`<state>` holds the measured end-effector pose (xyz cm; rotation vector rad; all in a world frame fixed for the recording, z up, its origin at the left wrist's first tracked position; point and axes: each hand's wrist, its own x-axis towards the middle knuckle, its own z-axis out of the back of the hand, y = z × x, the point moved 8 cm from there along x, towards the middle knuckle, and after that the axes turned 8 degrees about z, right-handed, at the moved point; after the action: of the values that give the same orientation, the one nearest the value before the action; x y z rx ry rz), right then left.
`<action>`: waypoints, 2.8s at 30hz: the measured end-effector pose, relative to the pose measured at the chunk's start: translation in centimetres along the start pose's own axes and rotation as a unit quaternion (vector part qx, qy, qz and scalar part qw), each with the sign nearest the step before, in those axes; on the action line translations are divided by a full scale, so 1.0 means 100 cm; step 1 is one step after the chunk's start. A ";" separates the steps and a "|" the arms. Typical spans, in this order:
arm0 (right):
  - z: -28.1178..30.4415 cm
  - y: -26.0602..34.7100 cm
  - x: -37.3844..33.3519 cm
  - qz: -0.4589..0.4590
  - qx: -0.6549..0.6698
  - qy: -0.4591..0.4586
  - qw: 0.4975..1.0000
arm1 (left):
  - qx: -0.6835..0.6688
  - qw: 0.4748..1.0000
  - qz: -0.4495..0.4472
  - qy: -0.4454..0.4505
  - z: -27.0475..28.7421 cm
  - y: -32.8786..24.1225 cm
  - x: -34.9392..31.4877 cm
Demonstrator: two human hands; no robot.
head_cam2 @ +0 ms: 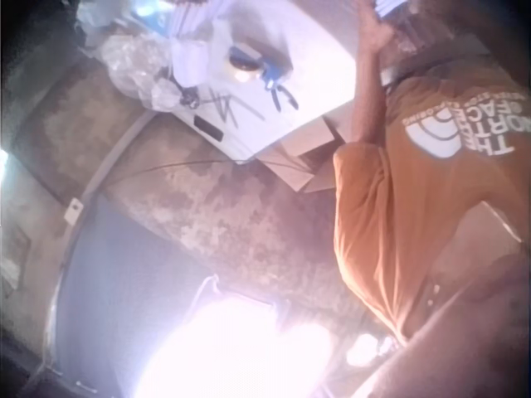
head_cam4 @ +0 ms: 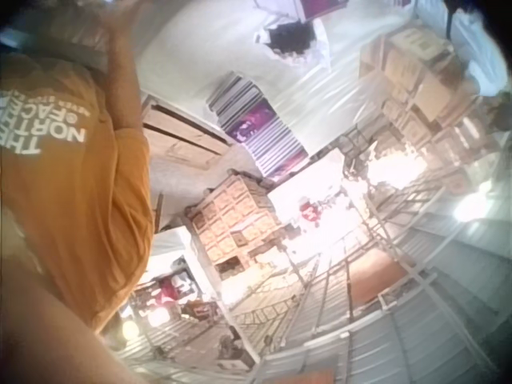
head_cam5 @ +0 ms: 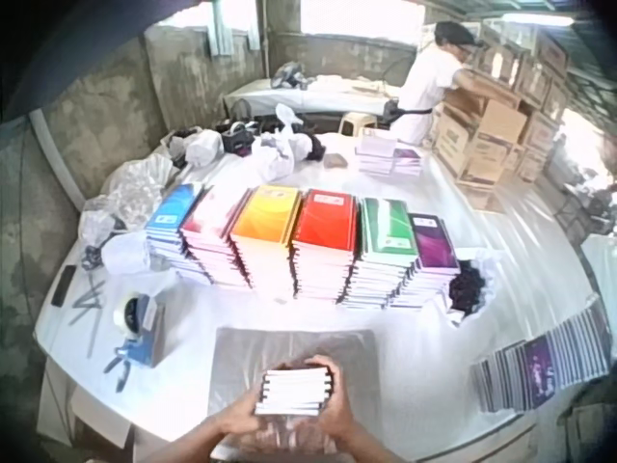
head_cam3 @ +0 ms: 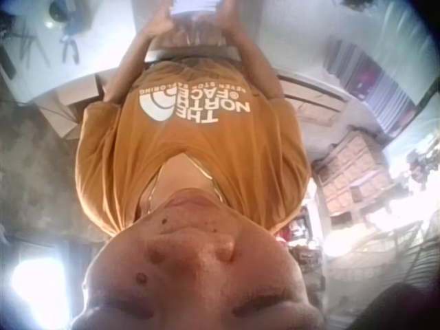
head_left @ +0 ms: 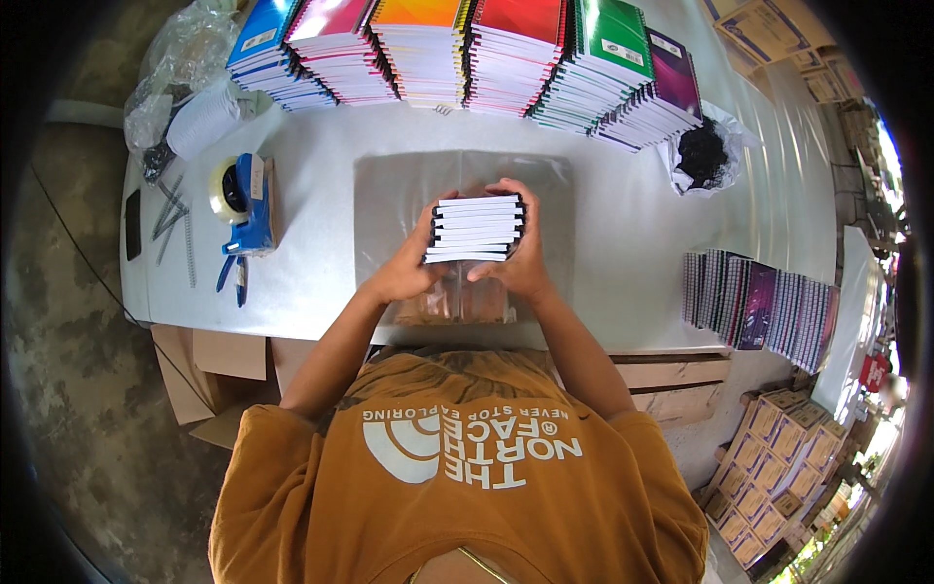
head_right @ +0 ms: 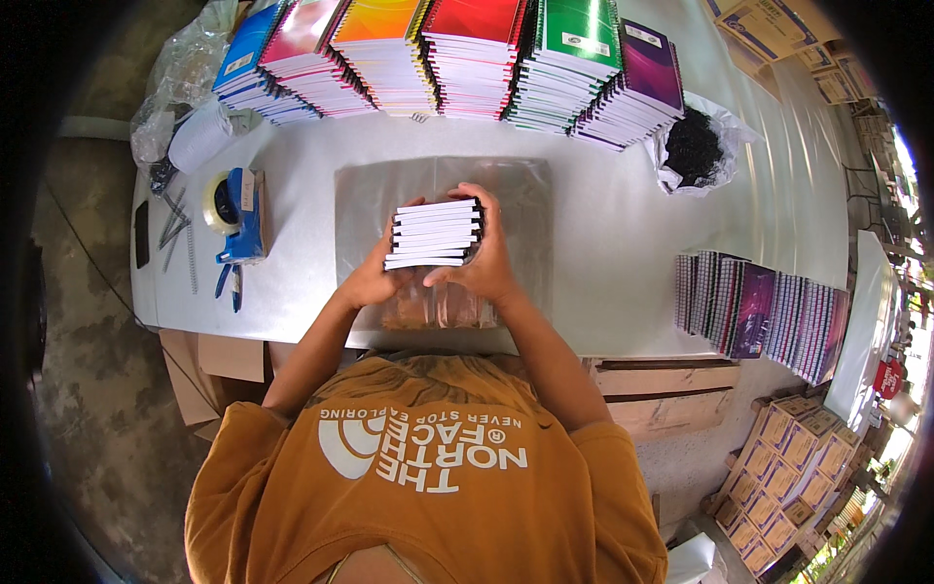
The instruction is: The person gathers several small spiral notebooks from stacks, places them inside a plastic sleeve, and seals the package using tape and a tape dispenser.
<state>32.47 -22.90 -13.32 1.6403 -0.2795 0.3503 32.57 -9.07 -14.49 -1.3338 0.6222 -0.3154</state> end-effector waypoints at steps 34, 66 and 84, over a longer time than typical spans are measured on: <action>0.002 -0.041 -0.035 -0.063 0.024 0.023 0.997 | 0.202 0.969 -0.032 -0.137 -0.010 0.025 -0.009; 0.071 -0.019 -0.068 -0.143 -0.677 -0.019 0.722 | 0.444 0.761 0.229 -0.414 0.045 0.075 -0.056; 0.050 -0.036 -0.060 -0.177 -0.523 -0.037 0.833 | 0.487 0.733 0.219 -0.422 0.064 0.070 -0.055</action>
<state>28.65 -27.66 -19.34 0.5820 -0.1627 -0.1598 30.98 0.71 -19.27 -0.1740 -0.0761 0.3482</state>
